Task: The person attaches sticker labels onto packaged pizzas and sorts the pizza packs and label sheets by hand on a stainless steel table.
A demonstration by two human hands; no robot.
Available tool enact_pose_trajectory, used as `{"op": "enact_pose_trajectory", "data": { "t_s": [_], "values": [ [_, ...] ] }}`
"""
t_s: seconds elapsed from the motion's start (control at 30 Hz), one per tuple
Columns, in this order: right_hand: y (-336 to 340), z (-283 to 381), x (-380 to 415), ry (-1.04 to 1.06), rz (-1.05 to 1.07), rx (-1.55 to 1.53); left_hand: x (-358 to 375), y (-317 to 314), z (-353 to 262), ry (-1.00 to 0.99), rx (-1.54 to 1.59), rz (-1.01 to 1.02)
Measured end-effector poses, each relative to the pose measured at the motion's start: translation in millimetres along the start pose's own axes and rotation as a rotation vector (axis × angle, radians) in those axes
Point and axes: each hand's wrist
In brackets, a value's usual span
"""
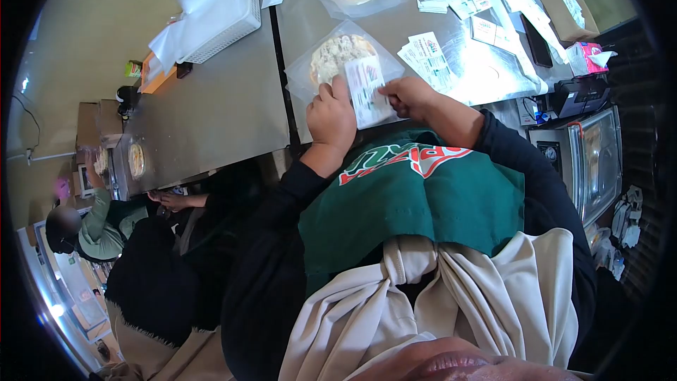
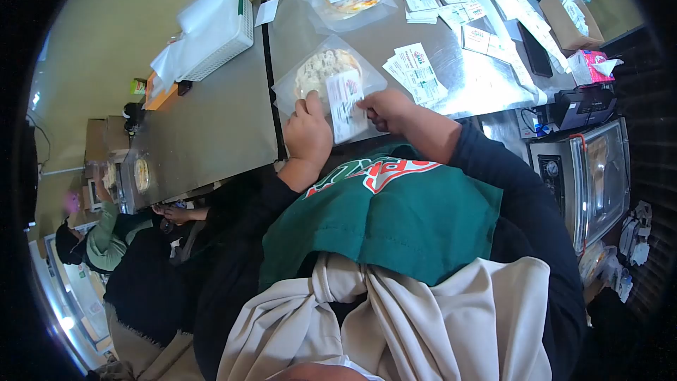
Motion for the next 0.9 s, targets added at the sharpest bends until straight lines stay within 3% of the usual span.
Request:
{"op": "enact_pose_trajectory", "data": {
  "t_s": [0.07, 0.17, 0.2, 0.3, 0.47, 0.53, 0.57, 0.63, 0.73, 0.9],
  "values": [
    [-7.7, 3.7, -13.4, 0.061, -0.008, -0.069, 7.7, -0.1, -0.9, -0.019, 0.017, -0.012],
    [-22.3, 1.5, -20.9, 0.247, 0.179, -0.343, 15.6, 0.6, -2.5, -0.041, 0.091, 0.037],
    [-27.7, 1.3, -21.6, 0.300, 0.336, -0.379, 17.4, 0.6, -2.0, -0.040, 0.102, 0.044],
    [-36.3, 2.9, -10.6, 0.251, 0.400, -0.395, 22.0, 0.3, 1.5, -0.042, 0.127, 0.061],
    [3.3, 17.8, 18.3, 0.219, 0.167, 0.447, 30.5, 0.8, 12.7, -0.112, 0.224, 0.109],
    [21.9, 21.6, 37.0, 0.475, -0.048, 0.883, 40.4, -1.3, 19.8, -0.115, 0.239, 0.155],
    [50.7, 7.4, 18.5, 0.666, -0.501, 1.180, 41.4, -4.1, 19.9, -0.130, 0.255, 0.174],
    [78.6, -3.7, 4.6, 0.894, -0.821, 1.324, 44.1, -4.6, 22.1, -0.118, 0.281, 0.147],
    [93.7, -11.2, -8.5, 0.761, -0.972, 1.409, 46.1, -8.6, 21.8, -0.092, 0.243, 0.156],
    [94.7, -1.6, -2.8, 0.611, -0.892, 1.388, 44.3, -14.3, 23.7, -0.025, 0.234, 0.213]
  ]
}}
Point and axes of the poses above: each hand's wrist, its own x-axis away from the middle knuckle, its own y-axis out of the back of the hand, z = x × y, and after that the axes turned 2 degrees about -y, right-handed
